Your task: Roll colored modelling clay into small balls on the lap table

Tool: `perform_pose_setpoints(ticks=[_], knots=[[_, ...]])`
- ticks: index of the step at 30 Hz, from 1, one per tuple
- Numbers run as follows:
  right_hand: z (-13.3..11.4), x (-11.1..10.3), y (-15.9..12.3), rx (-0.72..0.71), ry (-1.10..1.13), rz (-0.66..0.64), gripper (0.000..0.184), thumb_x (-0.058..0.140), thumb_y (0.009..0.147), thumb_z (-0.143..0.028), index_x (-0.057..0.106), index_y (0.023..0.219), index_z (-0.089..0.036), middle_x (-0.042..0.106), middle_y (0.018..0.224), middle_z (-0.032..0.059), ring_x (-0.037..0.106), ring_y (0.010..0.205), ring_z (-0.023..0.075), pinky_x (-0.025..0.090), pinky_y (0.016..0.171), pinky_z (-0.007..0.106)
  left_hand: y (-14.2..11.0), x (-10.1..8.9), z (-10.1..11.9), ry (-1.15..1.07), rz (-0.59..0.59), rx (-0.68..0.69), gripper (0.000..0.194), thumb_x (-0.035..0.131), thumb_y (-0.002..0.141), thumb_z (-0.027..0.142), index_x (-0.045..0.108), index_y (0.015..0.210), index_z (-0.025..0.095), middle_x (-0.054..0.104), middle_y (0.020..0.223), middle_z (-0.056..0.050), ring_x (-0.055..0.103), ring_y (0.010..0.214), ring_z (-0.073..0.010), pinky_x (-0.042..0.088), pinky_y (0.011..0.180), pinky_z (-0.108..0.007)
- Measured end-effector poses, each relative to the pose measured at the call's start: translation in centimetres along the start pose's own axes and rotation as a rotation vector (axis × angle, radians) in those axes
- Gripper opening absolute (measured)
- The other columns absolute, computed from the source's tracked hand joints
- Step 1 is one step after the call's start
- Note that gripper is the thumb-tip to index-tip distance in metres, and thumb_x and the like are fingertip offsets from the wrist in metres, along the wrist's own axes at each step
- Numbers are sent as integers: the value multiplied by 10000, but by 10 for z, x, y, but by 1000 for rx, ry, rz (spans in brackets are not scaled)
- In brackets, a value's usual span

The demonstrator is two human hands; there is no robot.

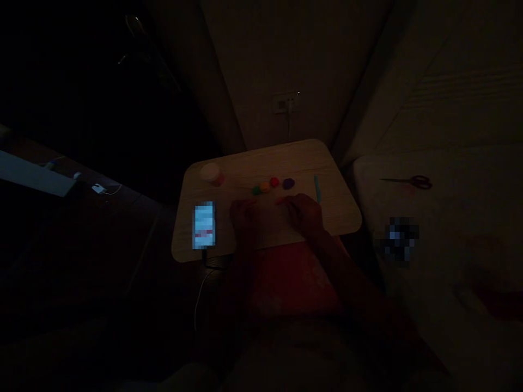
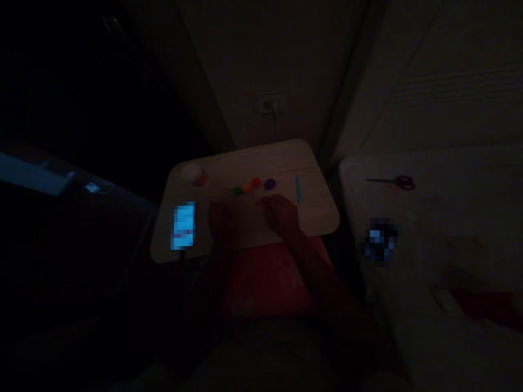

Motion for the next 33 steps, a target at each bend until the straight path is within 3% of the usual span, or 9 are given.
perform_pose_setpoints(ticks=[6, 14, 20, 24, 29, 33], knots=[[3, 3, -2, -20, 22, -28, 307, 512, 1008, -182, 756, 1190, -212, 781, 983, 104, 716, 906, 241, 579, 840, 388, 1, 8, -5, 133, -95, -6, 308, 505, 925, 139, 751, 1103, 195, 693, 1122, -124, 587, 1068, -305, 436, 1020, -491], [10, 8, -4, 15, 110, -40, 223, 582, 1009, -225, 789, 1093, -227, 817, 1099, 76, 774, 998, 238, 605, 932, 395, -1, 10, -4, 87, -92, 32, 250, 532, 921, 151, 729, 1067, 204, 725, 1074, -98, 602, 1031, -280, 446, 982, -449], [11, 7, -5, 83, 121, -12, 158, 655, 984, -303, 787, 955, -223, 831, 955, 65, 791, 842, 230, 628, 801, 344, -1, 6, -3, 103, -20, 47, 325, 526, 833, 81, 723, 1071, 185, 646, 1084, -117, 583, 1030, -289, 458, 978, -446], [11, 4, -4, 133, 79, 5, 217, 674, 977, -375, 755, 853, -217, 810, 809, 52, 759, 698, 209, 612, 700, 313, -1, 4, 0, 121, -5, 35, 361, 518, 803, 66, 710, 1087, 176, 618, 1131, -140, 572, 1067, -317, 445, 1006, -485], [7, 3, -2, 18, 89, -9, 184, 629, 1005, -289, 790, 961, -211, 824, 982, 89, 776, 878, 239, 608, 837, 370, -3, 2, 3, 108, 17, 37, 365, 536, 783, 71, 681, 1100, 179, 607, 1191, -151, 559, 1133, -328, 436, 1044, -505], [5, 2, 0, -41, 127, -20, 303, 506, 1019, -166, 783, 1120, -235, 805, 1083, 92, 746, 1017, 246, 588, 931, 418, -4, 1, 6, 125, 41, 93, 361, 552, 772, 80, 673, 1091, 195, 603, 1183, -148, 555, 1150, -328, 443, 1052, -509]])
Point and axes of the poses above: each hand's wrist, its own y-axis towards the middle knuckle, its own x-axis out of the palm, z = x × y, the point moved 4 cm from there along y, towards the middle knuckle
